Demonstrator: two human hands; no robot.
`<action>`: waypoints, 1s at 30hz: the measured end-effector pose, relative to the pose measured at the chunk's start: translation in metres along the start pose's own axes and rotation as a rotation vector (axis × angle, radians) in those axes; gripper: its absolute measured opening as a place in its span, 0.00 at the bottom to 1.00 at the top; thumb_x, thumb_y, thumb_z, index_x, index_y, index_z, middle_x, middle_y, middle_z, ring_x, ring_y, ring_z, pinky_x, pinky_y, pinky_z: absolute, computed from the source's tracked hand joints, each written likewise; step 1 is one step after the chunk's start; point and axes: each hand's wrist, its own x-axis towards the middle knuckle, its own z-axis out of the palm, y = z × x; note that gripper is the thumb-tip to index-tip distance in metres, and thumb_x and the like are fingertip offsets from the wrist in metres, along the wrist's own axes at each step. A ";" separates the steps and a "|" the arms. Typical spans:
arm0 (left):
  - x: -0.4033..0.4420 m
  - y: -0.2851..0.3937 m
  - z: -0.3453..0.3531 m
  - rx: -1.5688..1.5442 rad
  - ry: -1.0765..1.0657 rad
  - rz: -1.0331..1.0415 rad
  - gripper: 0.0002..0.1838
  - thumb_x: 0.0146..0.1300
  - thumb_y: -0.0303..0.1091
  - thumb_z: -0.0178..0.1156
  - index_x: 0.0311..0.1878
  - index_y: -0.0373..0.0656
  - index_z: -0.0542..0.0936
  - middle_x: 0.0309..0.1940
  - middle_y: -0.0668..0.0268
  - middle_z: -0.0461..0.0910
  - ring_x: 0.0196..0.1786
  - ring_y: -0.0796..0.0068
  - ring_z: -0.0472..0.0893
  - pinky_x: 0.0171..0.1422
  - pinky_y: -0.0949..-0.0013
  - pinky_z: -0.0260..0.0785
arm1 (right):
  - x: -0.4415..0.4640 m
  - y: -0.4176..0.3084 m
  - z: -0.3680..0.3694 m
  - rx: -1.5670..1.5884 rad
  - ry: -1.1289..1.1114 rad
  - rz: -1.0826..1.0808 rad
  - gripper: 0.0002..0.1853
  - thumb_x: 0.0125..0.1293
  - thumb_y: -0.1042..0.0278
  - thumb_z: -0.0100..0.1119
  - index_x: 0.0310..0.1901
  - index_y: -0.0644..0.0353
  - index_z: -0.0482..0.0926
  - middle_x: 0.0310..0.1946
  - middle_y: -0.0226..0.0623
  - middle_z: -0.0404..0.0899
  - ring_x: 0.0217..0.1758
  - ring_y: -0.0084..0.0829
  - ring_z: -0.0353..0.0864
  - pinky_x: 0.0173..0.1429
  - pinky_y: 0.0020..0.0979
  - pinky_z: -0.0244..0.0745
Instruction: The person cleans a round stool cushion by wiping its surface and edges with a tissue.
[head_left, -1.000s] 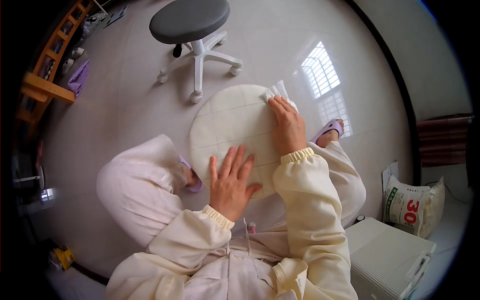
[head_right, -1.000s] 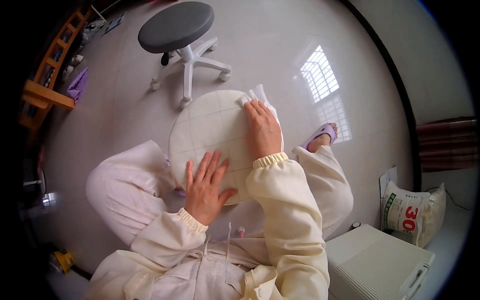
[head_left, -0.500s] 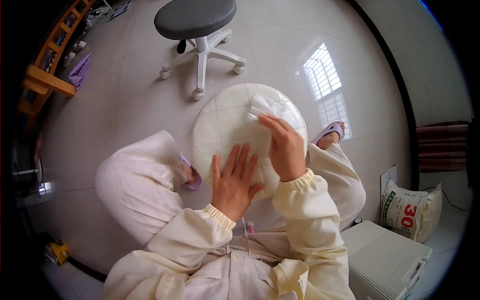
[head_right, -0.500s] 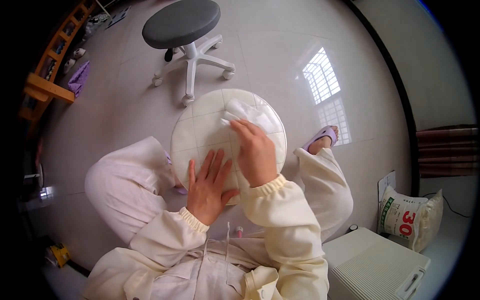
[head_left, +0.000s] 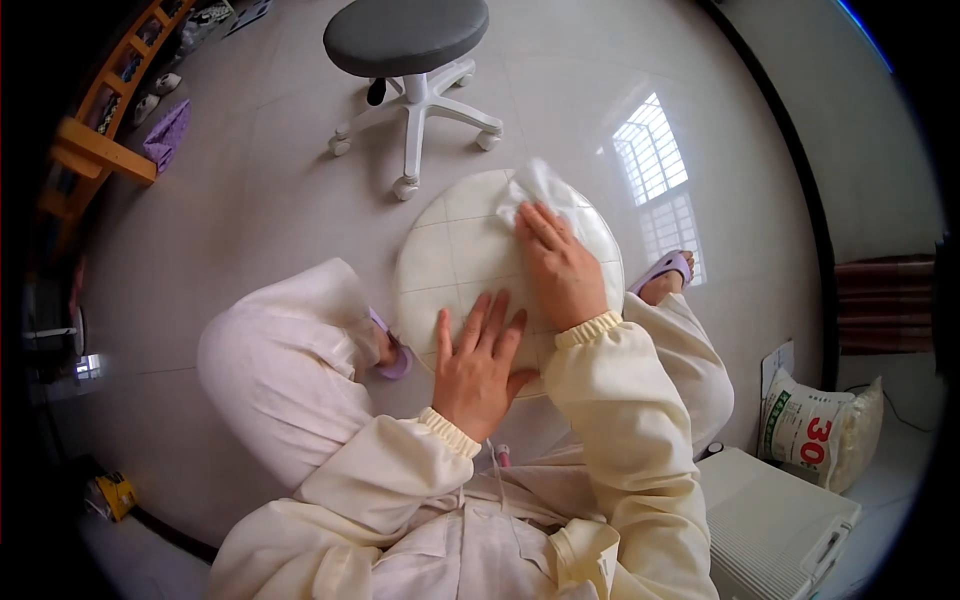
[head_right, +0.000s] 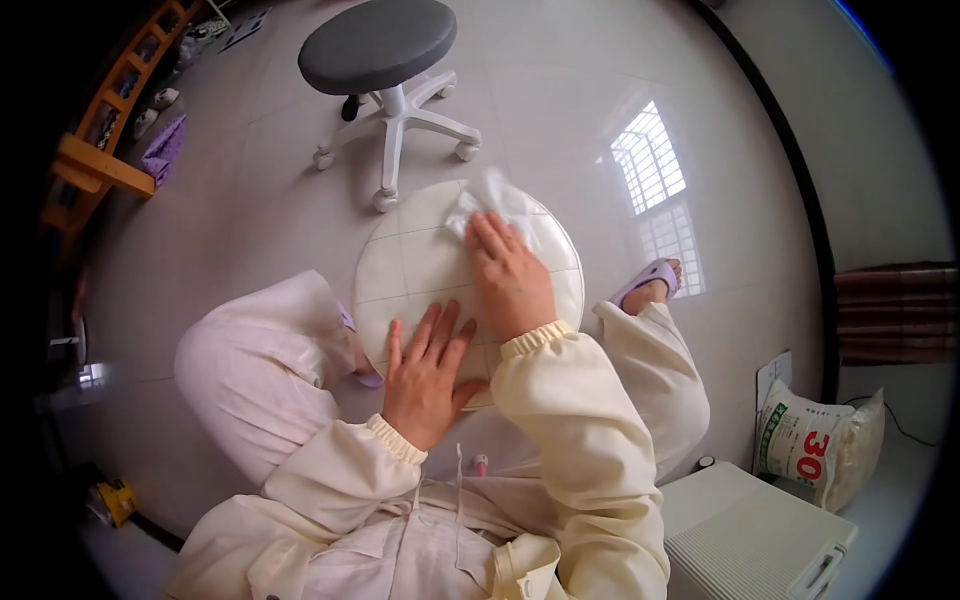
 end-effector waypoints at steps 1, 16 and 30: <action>0.000 0.000 0.000 0.003 -0.006 0.002 0.40 0.60 0.53 0.65 0.73 0.48 0.67 0.77 0.57 0.60 0.80 0.55 0.57 0.80 0.34 0.41 | -0.001 0.005 -0.002 -0.031 0.010 0.065 0.24 0.63 0.76 0.52 0.63 0.62 0.77 0.67 0.39 0.75 0.73 0.38 0.71 0.73 0.37 0.71; -0.001 -0.003 0.010 0.066 0.034 0.015 0.40 0.59 0.48 0.67 0.74 0.48 0.66 0.77 0.57 0.62 0.80 0.56 0.59 0.79 0.32 0.42 | 0.027 -0.018 0.015 0.162 -0.061 -0.067 0.26 0.66 0.78 0.48 0.66 0.57 0.75 0.70 0.36 0.72 0.75 0.37 0.69 0.74 0.34 0.69; -0.002 0.000 0.009 0.063 0.015 0.031 0.39 0.59 0.46 0.66 0.73 0.46 0.67 0.77 0.57 0.61 0.81 0.57 0.56 0.80 0.34 0.40 | 0.041 -0.017 0.006 0.196 0.011 0.119 0.24 0.67 0.76 0.48 0.65 0.60 0.76 0.70 0.38 0.71 0.74 0.37 0.69 0.72 0.34 0.71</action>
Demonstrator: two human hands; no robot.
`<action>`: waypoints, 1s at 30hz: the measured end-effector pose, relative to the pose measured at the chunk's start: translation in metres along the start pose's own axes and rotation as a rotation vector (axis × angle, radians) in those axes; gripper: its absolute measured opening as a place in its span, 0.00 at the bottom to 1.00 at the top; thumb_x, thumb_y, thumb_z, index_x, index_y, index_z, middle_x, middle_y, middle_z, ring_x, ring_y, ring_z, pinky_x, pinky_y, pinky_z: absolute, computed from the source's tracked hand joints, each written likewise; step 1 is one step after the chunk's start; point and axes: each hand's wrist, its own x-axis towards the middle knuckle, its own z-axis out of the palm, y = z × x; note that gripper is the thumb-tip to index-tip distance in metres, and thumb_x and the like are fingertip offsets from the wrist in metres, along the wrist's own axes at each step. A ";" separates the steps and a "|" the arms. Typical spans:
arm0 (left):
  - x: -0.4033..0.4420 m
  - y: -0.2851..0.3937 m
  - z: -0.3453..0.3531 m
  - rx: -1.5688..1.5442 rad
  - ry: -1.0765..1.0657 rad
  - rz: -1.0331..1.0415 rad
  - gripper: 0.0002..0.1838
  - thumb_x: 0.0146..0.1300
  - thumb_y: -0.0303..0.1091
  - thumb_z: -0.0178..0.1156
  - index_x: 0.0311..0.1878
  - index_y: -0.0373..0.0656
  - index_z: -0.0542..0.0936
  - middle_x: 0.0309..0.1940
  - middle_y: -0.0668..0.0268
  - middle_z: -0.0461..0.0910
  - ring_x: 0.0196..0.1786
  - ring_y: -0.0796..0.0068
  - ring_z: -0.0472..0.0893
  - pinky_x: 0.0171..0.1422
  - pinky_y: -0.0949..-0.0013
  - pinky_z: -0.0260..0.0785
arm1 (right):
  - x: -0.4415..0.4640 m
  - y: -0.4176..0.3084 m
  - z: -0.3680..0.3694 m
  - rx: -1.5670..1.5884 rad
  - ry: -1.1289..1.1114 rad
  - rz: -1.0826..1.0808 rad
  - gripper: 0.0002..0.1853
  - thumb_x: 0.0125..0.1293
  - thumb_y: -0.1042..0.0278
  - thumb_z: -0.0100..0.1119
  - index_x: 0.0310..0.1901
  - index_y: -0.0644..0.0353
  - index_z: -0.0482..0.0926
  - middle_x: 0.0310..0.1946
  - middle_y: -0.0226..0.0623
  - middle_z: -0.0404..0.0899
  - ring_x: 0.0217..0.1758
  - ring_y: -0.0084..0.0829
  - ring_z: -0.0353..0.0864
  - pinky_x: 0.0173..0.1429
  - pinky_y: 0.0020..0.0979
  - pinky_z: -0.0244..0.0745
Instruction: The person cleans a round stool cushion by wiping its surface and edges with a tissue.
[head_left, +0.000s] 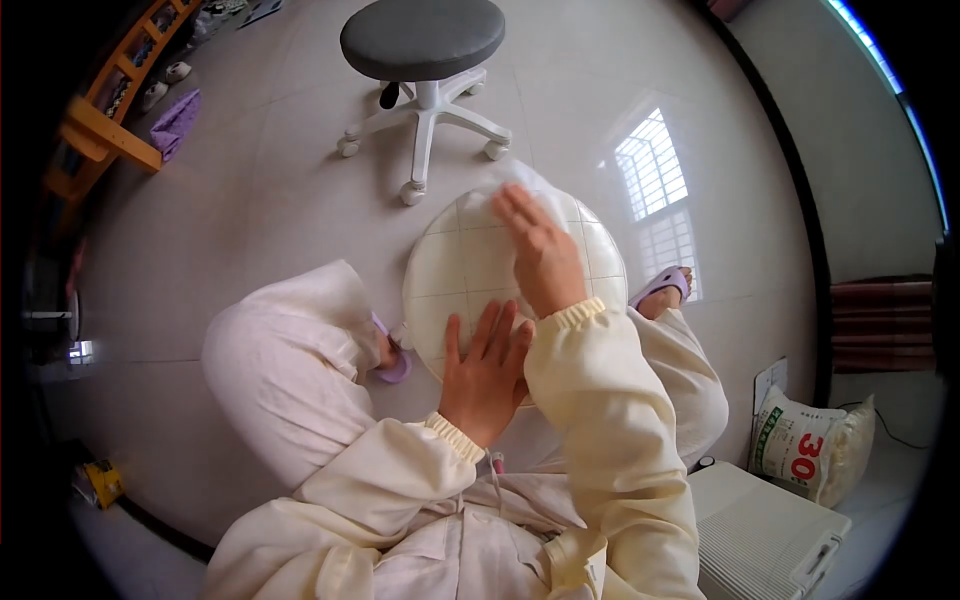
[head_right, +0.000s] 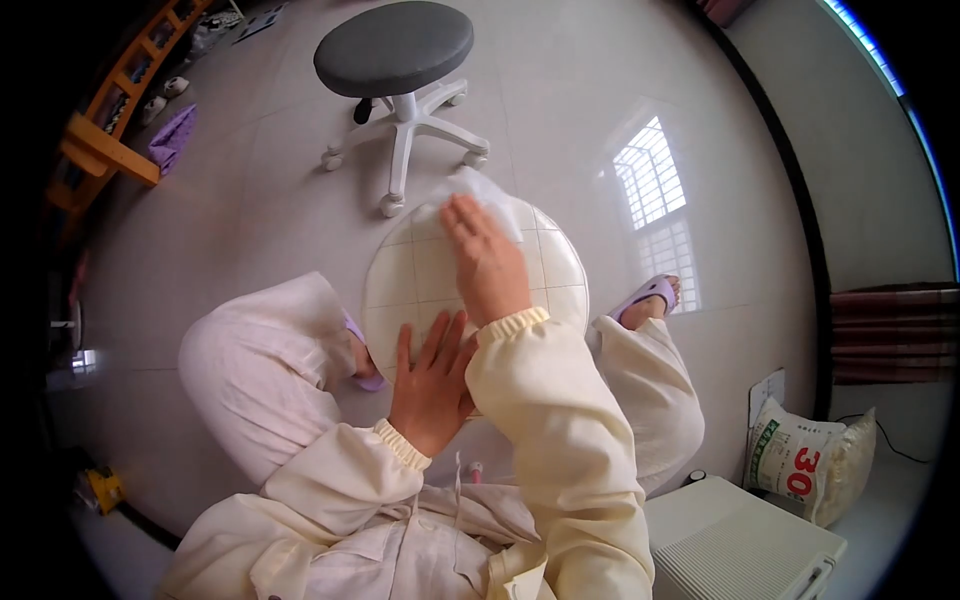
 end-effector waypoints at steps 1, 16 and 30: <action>0.000 0.000 0.000 0.022 0.005 -0.008 0.37 0.61 0.47 0.65 0.72 0.46 0.68 0.76 0.57 0.63 0.80 0.58 0.57 0.80 0.34 0.41 | -0.002 -0.009 0.000 0.053 -0.067 -0.024 0.24 0.67 0.76 0.49 0.64 0.61 0.76 0.69 0.39 0.73 0.74 0.37 0.69 0.73 0.35 0.70; 0.000 0.000 0.000 -0.016 -0.016 -0.007 0.39 0.61 0.48 0.64 0.74 0.47 0.67 0.78 0.58 0.60 0.81 0.59 0.55 0.80 0.34 0.39 | 0.003 0.014 0.011 -0.306 -0.024 0.085 0.25 0.66 0.76 0.49 0.66 0.64 0.73 0.70 0.43 0.70 0.75 0.40 0.68 0.77 0.36 0.65; 0.002 0.003 -0.010 -0.054 -0.028 -0.015 0.37 0.62 0.52 0.63 0.72 0.50 0.67 0.78 0.61 0.60 0.81 0.61 0.56 0.80 0.35 0.41 | -0.004 0.016 0.006 -0.360 0.018 -0.101 0.23 0.65 0.76 0.51 0.62 0.70 0.75 0.67 0.41 0.73 0.73 0.40 0.70 0.71 0.36 0.72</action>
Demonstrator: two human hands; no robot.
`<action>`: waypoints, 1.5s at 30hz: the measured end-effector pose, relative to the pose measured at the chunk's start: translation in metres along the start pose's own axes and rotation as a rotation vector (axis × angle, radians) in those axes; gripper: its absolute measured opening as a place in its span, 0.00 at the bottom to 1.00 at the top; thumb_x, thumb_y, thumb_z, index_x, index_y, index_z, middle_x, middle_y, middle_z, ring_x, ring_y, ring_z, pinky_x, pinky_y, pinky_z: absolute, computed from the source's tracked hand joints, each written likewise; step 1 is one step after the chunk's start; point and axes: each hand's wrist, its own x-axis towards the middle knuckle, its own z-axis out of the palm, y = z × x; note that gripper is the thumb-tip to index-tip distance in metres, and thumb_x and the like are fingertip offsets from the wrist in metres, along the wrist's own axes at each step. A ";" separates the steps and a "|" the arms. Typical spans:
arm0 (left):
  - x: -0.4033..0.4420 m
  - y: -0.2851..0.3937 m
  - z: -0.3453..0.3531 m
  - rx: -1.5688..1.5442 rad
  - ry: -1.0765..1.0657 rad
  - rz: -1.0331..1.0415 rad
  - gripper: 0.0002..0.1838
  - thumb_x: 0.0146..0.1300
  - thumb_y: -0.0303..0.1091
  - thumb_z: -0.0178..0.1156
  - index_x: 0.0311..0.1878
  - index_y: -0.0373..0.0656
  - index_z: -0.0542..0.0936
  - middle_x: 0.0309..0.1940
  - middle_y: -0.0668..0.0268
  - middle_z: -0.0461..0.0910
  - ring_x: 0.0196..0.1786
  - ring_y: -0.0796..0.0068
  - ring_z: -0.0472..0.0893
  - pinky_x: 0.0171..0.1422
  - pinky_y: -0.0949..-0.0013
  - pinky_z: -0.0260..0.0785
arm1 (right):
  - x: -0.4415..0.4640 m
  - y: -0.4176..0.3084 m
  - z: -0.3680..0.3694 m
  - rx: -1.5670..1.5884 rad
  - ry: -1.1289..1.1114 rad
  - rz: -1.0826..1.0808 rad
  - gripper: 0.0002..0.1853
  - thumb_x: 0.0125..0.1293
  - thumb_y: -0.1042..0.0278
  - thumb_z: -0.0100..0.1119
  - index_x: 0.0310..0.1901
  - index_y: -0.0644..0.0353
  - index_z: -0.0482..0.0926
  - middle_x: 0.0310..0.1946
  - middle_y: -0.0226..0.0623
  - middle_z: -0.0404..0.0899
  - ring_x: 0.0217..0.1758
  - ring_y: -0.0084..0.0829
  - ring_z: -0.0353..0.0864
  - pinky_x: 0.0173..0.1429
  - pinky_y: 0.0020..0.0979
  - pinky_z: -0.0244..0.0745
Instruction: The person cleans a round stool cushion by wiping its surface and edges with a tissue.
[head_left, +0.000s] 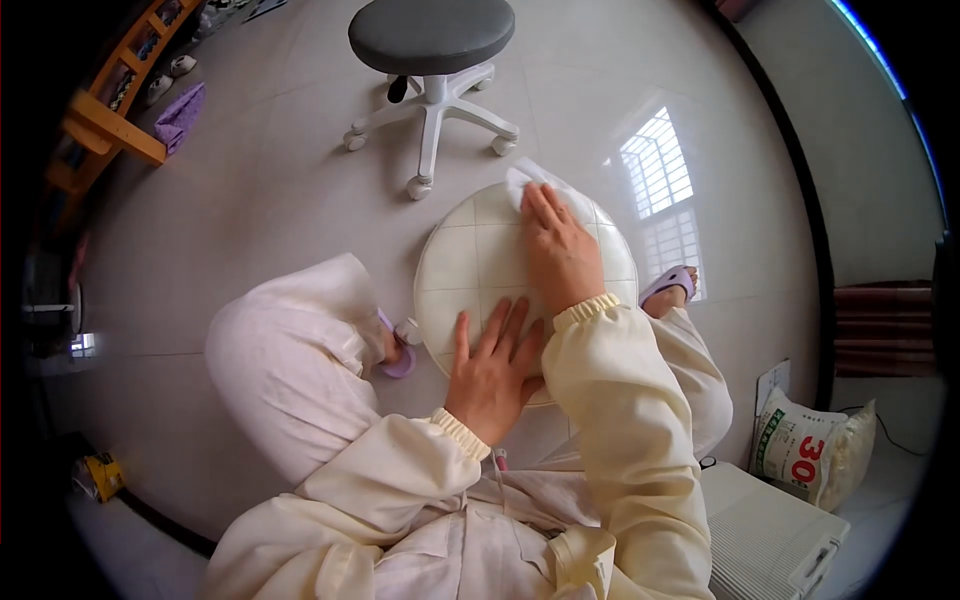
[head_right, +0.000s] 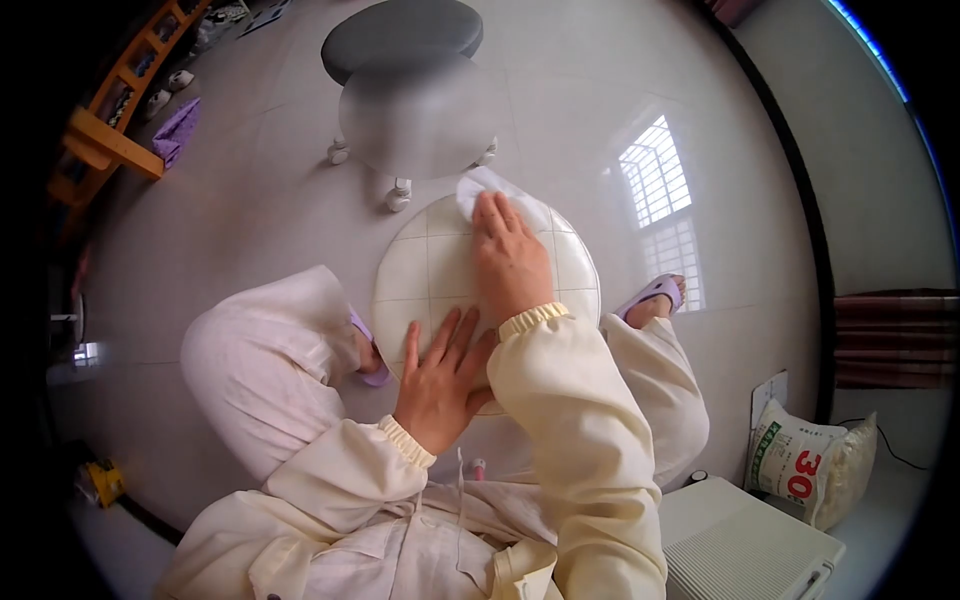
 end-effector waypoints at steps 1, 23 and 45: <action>0.000 0.000 0.000 0.000 -0.004 0.001 0.37 0.62 0.52 0.63 0.72 0.50 0.67 0.78 0.61 0.60 0.81 0.61 0.56 0.80 0.34 0.41 | 0.001 0.002 -0.002 -0.001 0.000 -0.002 0.23 0.65 0.76 0.51 0.62 0.70 0.75 0.67 0.41 0.73 0.73 0.40 0.70 0.71 0.36 0.72; 0.002 -0.003 0.000 -0.024 -0.024 0.011 0.40 0.59 0.49 0.66 0.74 0.49 0.67 0.78 0.58 0.59 0.81 0.57 0.56 0.80 0.34 0.39 | 0.003 0.016 0.006 0.202 -0.020 0.080 0.26 0.68 0.73 0.48 0.68 0.52 0.74 0.73 0.33 0.69 0.77 0.35 0.65 0.79 0.41 0.60; 0.000 -0.003 0.004 -0.059 0.027 0.019 0.41 0.55 0.48 0.72 0.71 0.48 0.69 0.79 0.60 0.59 0.80 0.58 0.57 0.81 0.38 0.41 | -0.085 0.085 -0.071 0.354 0.014 0.550 0.24 0.60 0.88 0.46 0.55 0.62 0.83 0.51 0.47 0.84 0.54 0.50 0.83 0.63 0.40 0.75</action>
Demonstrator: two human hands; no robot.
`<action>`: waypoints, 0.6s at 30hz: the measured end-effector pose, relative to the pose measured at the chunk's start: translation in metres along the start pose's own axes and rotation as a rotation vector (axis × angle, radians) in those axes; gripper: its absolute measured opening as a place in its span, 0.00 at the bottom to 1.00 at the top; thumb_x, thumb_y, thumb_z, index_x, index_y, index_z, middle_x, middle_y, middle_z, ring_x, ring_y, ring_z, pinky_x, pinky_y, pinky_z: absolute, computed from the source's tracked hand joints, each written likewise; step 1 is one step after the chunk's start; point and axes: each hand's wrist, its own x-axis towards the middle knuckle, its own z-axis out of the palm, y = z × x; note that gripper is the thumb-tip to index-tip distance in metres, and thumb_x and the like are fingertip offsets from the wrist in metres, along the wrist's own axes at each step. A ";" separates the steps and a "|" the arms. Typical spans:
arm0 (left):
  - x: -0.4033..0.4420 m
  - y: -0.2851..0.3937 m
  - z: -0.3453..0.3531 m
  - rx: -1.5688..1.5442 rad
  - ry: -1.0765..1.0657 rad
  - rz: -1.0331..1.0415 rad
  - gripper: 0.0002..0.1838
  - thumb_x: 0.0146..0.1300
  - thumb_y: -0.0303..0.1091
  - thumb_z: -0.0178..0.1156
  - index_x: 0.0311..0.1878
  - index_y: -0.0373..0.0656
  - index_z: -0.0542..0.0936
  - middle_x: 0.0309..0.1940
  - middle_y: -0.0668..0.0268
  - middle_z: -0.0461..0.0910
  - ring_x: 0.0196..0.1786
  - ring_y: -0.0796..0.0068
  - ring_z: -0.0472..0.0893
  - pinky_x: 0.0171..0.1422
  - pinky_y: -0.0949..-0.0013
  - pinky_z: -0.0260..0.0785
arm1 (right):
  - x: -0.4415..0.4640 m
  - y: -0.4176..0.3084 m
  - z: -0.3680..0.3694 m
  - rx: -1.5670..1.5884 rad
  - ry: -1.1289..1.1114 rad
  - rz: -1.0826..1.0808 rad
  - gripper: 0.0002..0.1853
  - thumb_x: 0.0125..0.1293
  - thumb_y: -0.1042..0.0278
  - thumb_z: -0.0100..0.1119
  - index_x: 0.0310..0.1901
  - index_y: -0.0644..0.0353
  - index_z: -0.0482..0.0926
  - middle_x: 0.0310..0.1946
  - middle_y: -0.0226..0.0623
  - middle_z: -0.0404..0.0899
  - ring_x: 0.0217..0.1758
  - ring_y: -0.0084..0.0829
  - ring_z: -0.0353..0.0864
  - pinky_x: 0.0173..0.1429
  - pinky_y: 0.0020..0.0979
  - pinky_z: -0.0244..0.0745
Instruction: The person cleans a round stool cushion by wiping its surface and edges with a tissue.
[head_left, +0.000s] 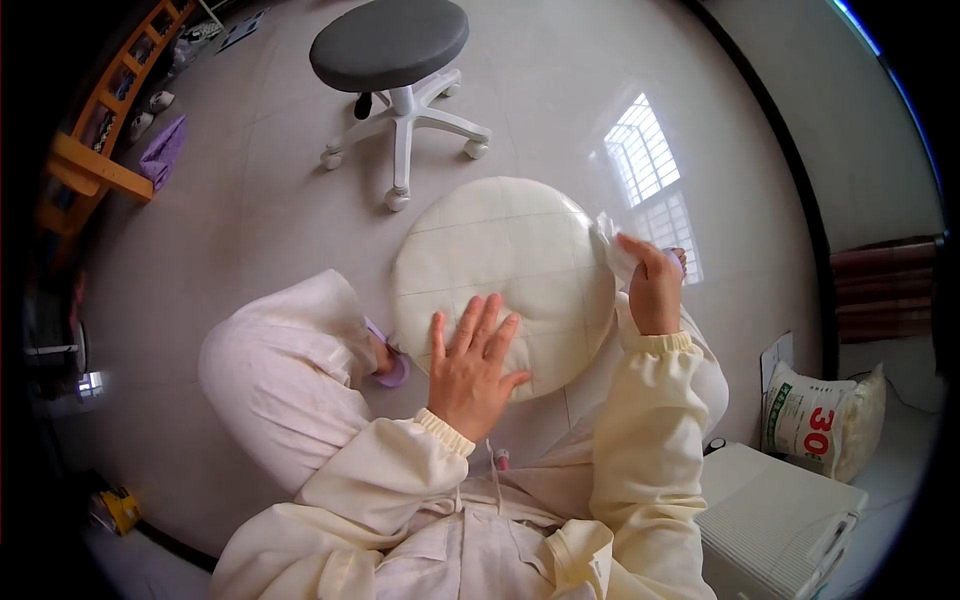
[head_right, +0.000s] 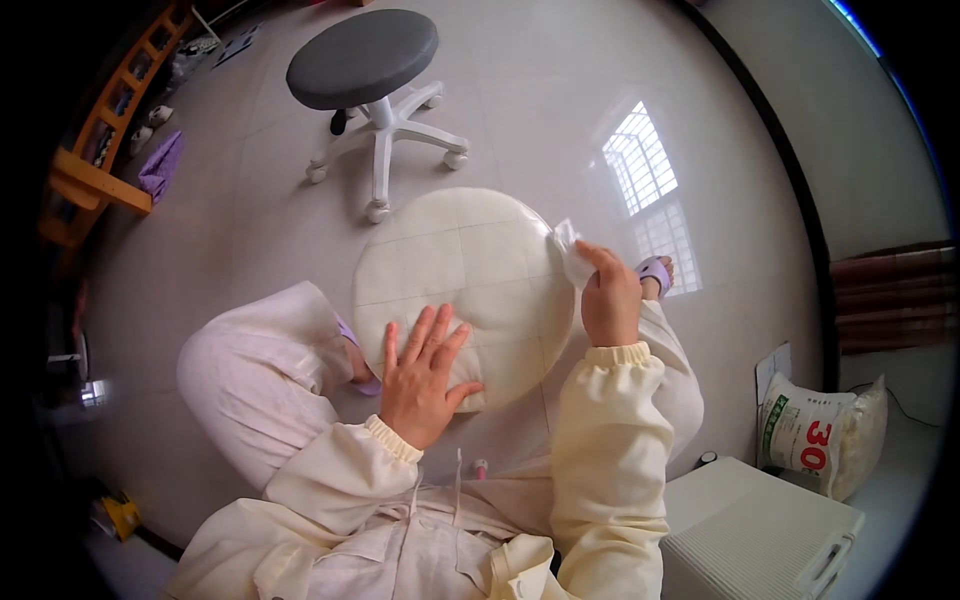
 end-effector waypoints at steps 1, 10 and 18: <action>0.000 0.000 0.001 0.010 0.002 -0.003 0.41 0.56 0.48 0.72 0.71 0.48 0.69 0.79 0.60 0.59 0.81 0.58 0.57 0.81 0.37 0.40 | 0.000 -0.001 0.001 -0.002 0.004 0.008 0.24 0.60 0.88 0.46 0.55 0.62 0.83 0.51 0.47 0.84 0.54 0.50 0.83 0.63 0.40 0.75; 0.000 -0.001 0.001 0.031 -0.029 -0.006 0.41 0.58 0.50 0.70 0.73 0.49 0.68 0.80 0.61 0.57 0.81 0.58 0.55 0.81 0.37 0.39 | -0.023 -0.044 0.055 -0.226 -0.027 -0.511 0.29 0.60 0.85 0.49 0.64 0.58 0.77 0.65 0.41 0.76 0.73 0.44 0.70 0.77 0.49 0.61; -0.001 -0.002 0.001 0.015 -0.011 0.001 0.43 0.57 0.49 0.71 0.74 0.50 0.65 0.80 0.60 0.57 0.81 0.59 0.55 0.81 0.38 0.39 | -0.011 -0.002 0.030 -0.033 -0.025 -0.093 0.26 0.65 0.84 0.46 0.64 0.61 0.76 0.65 0.48 0.76 0.66 0.49 0.77 0.70 0.41 0.72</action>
